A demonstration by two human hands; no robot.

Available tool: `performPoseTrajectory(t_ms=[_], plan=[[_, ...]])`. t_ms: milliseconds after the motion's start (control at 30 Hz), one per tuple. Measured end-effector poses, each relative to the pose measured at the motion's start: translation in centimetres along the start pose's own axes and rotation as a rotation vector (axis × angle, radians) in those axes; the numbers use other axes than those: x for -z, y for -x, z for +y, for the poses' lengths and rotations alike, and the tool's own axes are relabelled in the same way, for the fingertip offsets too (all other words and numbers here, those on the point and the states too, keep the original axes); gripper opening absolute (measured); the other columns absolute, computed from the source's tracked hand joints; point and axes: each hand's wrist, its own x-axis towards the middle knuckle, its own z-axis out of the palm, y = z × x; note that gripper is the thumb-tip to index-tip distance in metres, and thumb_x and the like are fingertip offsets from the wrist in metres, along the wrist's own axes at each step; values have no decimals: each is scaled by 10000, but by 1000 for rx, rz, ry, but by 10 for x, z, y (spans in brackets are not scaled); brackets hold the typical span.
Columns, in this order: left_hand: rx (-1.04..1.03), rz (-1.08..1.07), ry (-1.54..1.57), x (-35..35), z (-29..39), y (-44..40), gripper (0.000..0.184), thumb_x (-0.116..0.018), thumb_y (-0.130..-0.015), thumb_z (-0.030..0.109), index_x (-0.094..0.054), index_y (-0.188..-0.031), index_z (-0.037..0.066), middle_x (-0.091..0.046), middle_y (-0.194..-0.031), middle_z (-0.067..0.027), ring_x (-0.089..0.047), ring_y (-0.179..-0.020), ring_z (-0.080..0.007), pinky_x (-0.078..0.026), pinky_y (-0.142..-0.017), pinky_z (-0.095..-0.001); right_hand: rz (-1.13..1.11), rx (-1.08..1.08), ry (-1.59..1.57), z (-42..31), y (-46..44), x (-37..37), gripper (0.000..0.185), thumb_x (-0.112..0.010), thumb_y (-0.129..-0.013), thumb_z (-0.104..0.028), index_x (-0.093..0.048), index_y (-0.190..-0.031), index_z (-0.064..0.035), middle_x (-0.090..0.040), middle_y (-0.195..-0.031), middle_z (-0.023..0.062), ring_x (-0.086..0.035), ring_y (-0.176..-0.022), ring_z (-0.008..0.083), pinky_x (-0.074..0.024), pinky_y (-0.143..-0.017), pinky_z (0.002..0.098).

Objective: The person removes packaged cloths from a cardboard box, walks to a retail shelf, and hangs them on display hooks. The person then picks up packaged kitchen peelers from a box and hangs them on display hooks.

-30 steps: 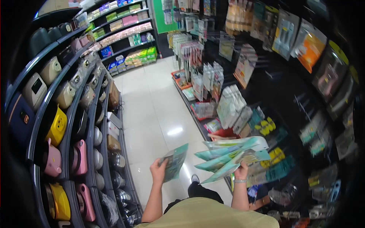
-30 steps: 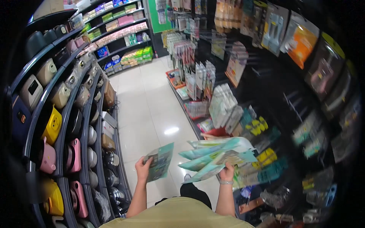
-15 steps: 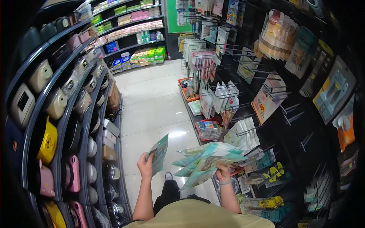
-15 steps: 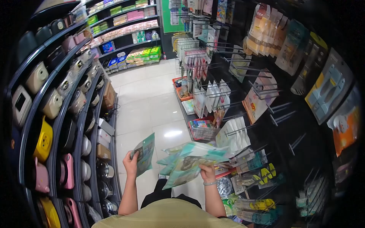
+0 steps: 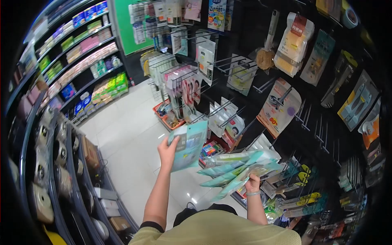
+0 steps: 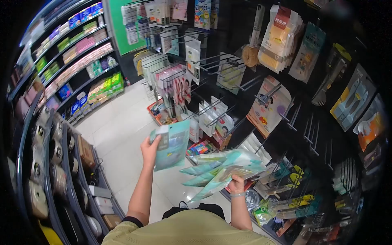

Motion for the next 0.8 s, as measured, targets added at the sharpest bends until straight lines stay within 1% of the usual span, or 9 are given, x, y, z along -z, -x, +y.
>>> performPoseTrajectory(t_ms=[167, 267, 367, 400, 467, 533, 600, 667, 800], plan=[[-16, -195, 249, -60, 12, -103, 202, -635, -812, 131, -618, -946, -20, -623, -797, -30, -555, -678, -75, -446, -608, -232, 42, 21, 116, 28, -14, -29, 585, -641, -594, 56, -489, -1154, -14, -573, -1076, 125, -553, -1013, 302, -434, -914, 421], [-30, -232, 351, -98, 15, -149, 215, -645, -804, 159, -632, -902, -32, -619, -755, -21, -530, -657, -64, -433, -595, -228, 27, 42, 222, 40, -32, -31, 582, -642, -593, 65, -489, -1151, -1, -573, -1073, 128, -555, -1008, 297, -433, -913, 412], [-46, -264, 195, -131, 6, -190, 224, -651, -799, 177, -636, -872, -35, -614, -718, -14, -522, -629, -59, -422, -575, -223, 148, -62, 299, 44, -52, -25, 565, -640, -578, 82, -502, -1121, 7, -574, -1062, 124, -557, -995, 287, -439, -889, 398], [-48, -297, 230, -138, 12, -199, 210, -650, -803, 169, -635, -877, -28, -617, -732, -14, -527, -636, -58, -424, -577, -220, 185, -93, 320, 49, -63, -18, 562, -638, -576, 86, -504, -1116, 7, -574, -1060, 123, -557, -993, 285, -441, -883, 396], [-57, -358, 287, -152, 33, -209, 183, -647, -810, 153, -635, -887, -13, -623, -760, -15, -537, -649, -56, -428, -581, -212, 112, -9, 297, 64, -85, -6, 560, -636, -558, 95, -514, -1098, 11, -578, -1044, 124, -559, -982, 279, -439, -872, 387], [-100, -340, 299, -173, 35, -232, 215, -653, -806, 183, -637, -868, -22, -619, -731, -12, -524, -635, -48, -420, -568, -217, 76, 66, 239, 76, -119, -17, 557, -639, -550, 93, -519, -1088, 13, -579, -1035, 125, -558, -978, 275, -435, -874, 381], [-103, -348, 299, -186, 33, -241, 260, -661, -794, 210, -636, -859, -41, -620, -713, -17, -518, -636, -45, -417, -564, -229, 79, 48, 217, 85, -145, -18, 561, -648, -536, 81, -525, -1080, 14, -580, -1031, 122, -553, -986, 268, -433, -873, 372], [-37, -355, 360, -189, 34, -250, 238, -654, -807, 190, -638, -864, -40, -625, -730, -17, -530, -650, -46, -420, -576, -219, 98, 64, 213, 90, -166, -8, 567, -649, -532, 77, -525, -1082, 14, -581, -1033, 120, -552, -986, 265, -434, -869, 369], [94, -333, 473, -193, 35, -257, 169, -641, -822, 145, -646, -867, -18, -631, -755, -17, -539, -645, -44, -424, -580, -207, 141, 97, 222, 81, -201, -26, 563, -643, -533, 60, -528, -1082, 19, -584, -1035, 116, -561, -970, 255, -434, -863, 360]])
